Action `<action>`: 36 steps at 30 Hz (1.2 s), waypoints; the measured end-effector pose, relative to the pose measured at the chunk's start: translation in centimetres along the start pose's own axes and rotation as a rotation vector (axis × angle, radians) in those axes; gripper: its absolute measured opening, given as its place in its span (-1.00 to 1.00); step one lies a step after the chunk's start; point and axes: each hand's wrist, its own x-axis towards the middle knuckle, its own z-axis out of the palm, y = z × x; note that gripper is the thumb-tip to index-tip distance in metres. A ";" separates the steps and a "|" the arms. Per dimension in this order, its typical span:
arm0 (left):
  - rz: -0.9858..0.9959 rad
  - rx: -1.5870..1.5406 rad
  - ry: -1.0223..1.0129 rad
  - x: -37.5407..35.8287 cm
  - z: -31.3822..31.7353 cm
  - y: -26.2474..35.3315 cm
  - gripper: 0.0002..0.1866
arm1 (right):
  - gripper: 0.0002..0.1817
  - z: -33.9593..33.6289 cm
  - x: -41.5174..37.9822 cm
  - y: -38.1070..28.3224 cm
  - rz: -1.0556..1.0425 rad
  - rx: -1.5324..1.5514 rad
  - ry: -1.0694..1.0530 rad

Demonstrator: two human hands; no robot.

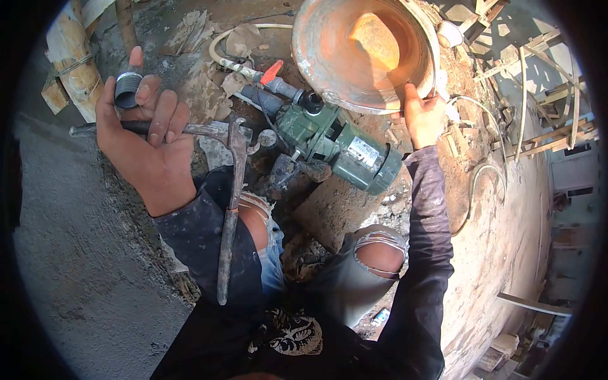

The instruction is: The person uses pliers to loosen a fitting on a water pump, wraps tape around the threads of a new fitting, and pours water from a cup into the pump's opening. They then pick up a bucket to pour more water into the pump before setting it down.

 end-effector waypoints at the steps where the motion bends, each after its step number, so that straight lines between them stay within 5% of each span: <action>1: 0.005 -0.002 -0.011 -0.1 0.1 0.0 -0.49 | -0.59 0.2 0.3 0.3 -0.030 0.098 -0.040; 7: 0.049 -0.020 -0.023 -0.3 -0.2 0.3 -0.47 | -0.61 0.4 1.8 2.0 -0.098 -0.134 -0.008; 17: 0.055 -0.074 -0.045 -0.3 -0.7 0.4 -0.46 | -0.61 0.5 1.6 0.5 -0.041 -0.011 -0.063; 25: 0.019 -0.023 -0.125 -0.3 -0.9 1.4 -0.46 | -0.62 -0.3 1.0 -2.1 -0.214 -0.101 -0.004; 36: 0.051 -0.051 -0.095 -0.5 -1.2 1.3 -0.44 | -0.60 -0.6 -0.2 -6.1 -0.060 -0.050 -0.085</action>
